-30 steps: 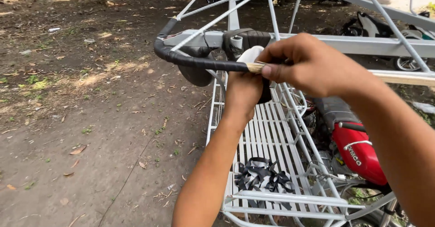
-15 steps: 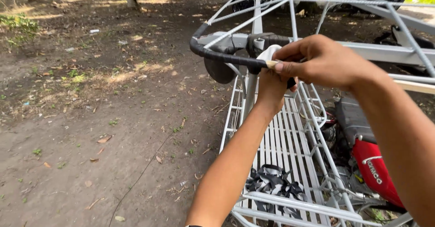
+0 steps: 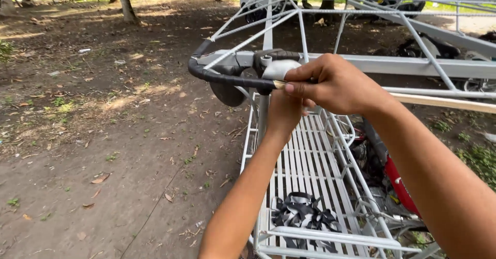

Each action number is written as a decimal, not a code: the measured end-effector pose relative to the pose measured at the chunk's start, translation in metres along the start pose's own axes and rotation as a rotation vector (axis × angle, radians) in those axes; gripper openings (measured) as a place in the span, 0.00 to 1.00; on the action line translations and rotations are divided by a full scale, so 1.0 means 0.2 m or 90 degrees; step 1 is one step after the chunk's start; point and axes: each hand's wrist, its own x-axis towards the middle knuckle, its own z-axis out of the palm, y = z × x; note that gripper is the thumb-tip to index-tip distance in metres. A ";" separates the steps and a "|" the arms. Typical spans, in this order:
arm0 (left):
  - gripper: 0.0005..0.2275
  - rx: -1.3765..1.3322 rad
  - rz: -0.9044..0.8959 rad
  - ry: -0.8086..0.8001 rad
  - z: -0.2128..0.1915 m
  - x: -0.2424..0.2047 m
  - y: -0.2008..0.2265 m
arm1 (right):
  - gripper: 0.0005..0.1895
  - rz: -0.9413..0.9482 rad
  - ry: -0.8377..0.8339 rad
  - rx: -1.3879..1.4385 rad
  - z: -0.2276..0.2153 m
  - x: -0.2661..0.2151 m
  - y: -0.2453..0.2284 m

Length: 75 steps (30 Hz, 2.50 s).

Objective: Wrapping a metal frame of a motorcycle sidecar with black adhesive strips for protection or grip.

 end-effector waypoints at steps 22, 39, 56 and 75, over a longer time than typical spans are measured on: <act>0.19 -0.488 -0.152 0.150 -0.17 -0.43 0.23 | 0.17 -0.388 0.374 -0.434 0.19 -0.15 0.29; 0.23 -0.319 0.020 0.260 0.14 -0.65 0.06 | 0.17 -0.178 0.266 -0.658 0.13 -0.16 0.30; 0.16 -0.705 0.120 -0.035 0.19 0.18 -0.14 | 0.22 0.162 -0.069 0.062 -0.04 0.03 0.05; 0.30 -0.521 -0.033 0.227 -0.23 -0.36 0.30 | 0.18 -0.229 0.191 -0.321 0.05 -0.12 0.18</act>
